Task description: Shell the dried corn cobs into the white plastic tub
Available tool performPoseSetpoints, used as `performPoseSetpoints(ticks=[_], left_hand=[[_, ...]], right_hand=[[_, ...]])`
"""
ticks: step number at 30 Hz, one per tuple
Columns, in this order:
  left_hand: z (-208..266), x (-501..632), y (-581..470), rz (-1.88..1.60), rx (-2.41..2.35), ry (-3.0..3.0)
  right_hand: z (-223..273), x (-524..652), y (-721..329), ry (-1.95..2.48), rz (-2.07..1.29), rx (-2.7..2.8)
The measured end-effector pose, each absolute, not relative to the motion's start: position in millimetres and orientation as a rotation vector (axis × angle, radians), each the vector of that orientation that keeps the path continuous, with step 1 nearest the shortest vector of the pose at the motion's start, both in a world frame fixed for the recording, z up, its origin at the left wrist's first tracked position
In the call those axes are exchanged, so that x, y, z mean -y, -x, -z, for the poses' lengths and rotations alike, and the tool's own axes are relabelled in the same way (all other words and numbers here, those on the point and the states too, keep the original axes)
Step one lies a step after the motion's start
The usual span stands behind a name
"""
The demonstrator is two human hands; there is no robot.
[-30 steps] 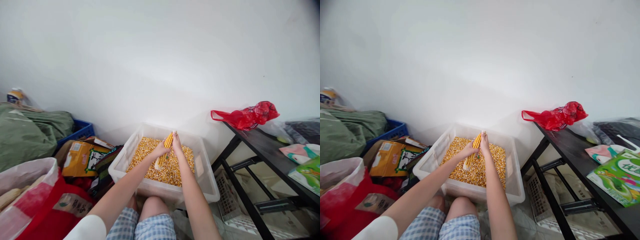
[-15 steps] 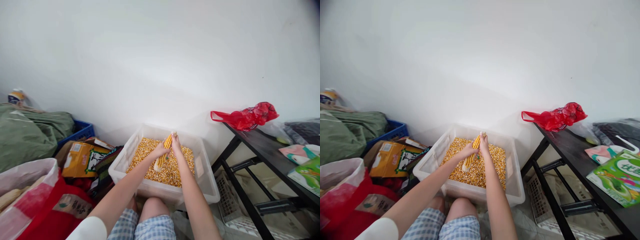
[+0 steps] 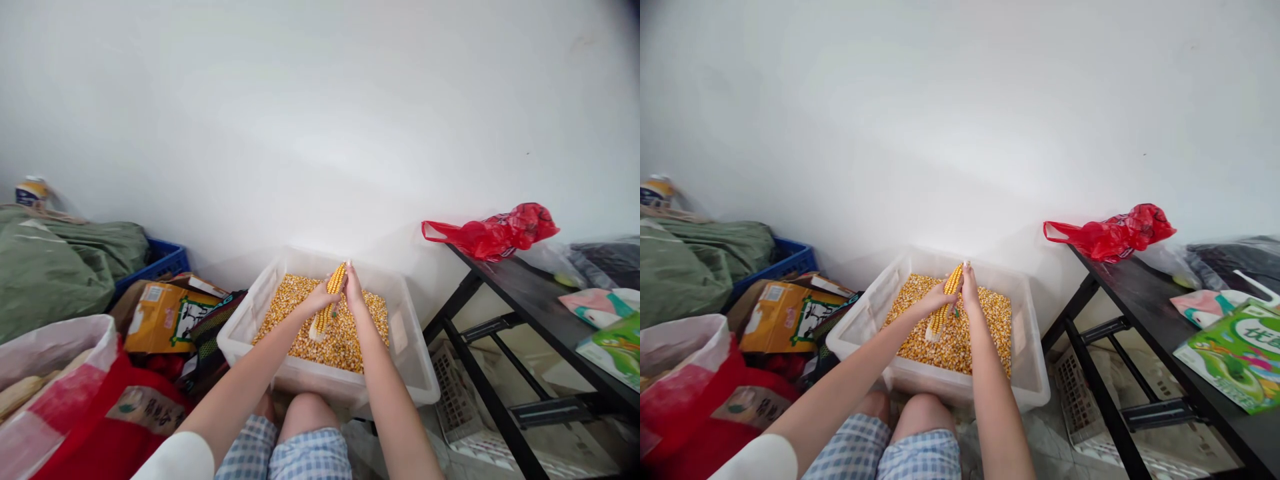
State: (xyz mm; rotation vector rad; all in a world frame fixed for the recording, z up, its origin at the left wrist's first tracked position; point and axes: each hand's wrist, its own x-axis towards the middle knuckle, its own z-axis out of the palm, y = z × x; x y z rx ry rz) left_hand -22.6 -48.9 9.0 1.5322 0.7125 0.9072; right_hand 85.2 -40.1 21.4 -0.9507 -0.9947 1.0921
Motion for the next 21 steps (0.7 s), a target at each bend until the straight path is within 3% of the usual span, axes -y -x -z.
performPoseSetpoints(ticks=[10, 21], left_hand=[[-3.3, 47.7, 23.8, -0.832, -0.681, -1.523], [-8.3, 50.6, 25.0, -0.824, -0.717, -1.532]], right_hand=[[-18.6, 39.5, -85.9, 0.986, -1.066, 1.014], [-13.2, 35.0, -90.5, 1.121, -0.804, 0.983]])
